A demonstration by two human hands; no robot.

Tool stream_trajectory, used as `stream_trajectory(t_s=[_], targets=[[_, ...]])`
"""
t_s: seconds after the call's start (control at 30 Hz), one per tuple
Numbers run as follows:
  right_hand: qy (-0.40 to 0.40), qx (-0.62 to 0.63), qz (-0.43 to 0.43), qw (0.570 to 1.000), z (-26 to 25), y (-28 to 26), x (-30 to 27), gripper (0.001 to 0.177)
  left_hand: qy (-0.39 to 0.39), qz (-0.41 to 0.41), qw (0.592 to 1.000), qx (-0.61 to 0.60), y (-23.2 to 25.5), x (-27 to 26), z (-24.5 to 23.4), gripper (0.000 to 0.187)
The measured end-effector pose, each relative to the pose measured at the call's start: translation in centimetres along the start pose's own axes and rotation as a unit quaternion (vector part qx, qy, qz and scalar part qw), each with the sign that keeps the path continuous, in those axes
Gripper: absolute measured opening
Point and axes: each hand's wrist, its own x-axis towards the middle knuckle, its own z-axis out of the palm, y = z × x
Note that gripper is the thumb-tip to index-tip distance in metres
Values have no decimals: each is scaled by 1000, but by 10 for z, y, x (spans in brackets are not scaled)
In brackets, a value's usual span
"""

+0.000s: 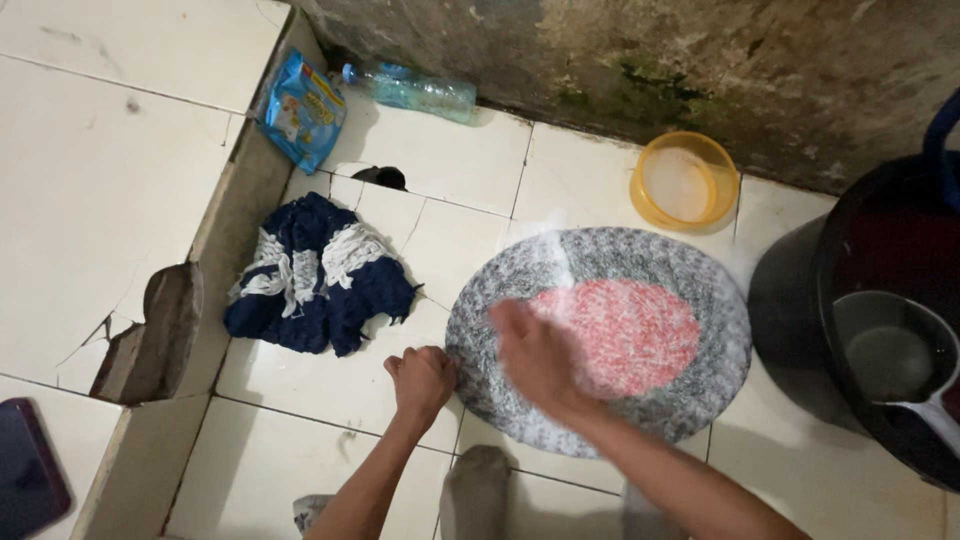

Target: The person washes a circular rug by hand on the floor, applying soap and scrubbing it with a small brush before pouring water from a plastic jug to rinse it.

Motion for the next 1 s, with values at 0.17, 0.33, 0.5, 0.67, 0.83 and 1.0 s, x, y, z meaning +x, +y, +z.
stream_trajectory(t_s=[0.17,0.33,0.5,0.67,0.83,1.0], targets=[[112,-183,-247,945,36,-12,-39,55,19,-3,1000,-8,-2,2,4,22],[-69,24,15,997,-24,-18,-19,44,12,-15,999,-36,-7,-3,7,17],[94,-163,-27,982,-53,19,9,45,55,2,998,-39,-8,-2,12,23],[163,-93,-138,972,16,28,-30,48,34,0,999,-35,-6,-2,9,23],[187,-154,-288,927,35,2,-72,42,12,-29,999,-29,-8,0,12,18],[-171,-3,48,984,-24,9,-48,40,29,-25,999,-37,-7,0,12,20]])
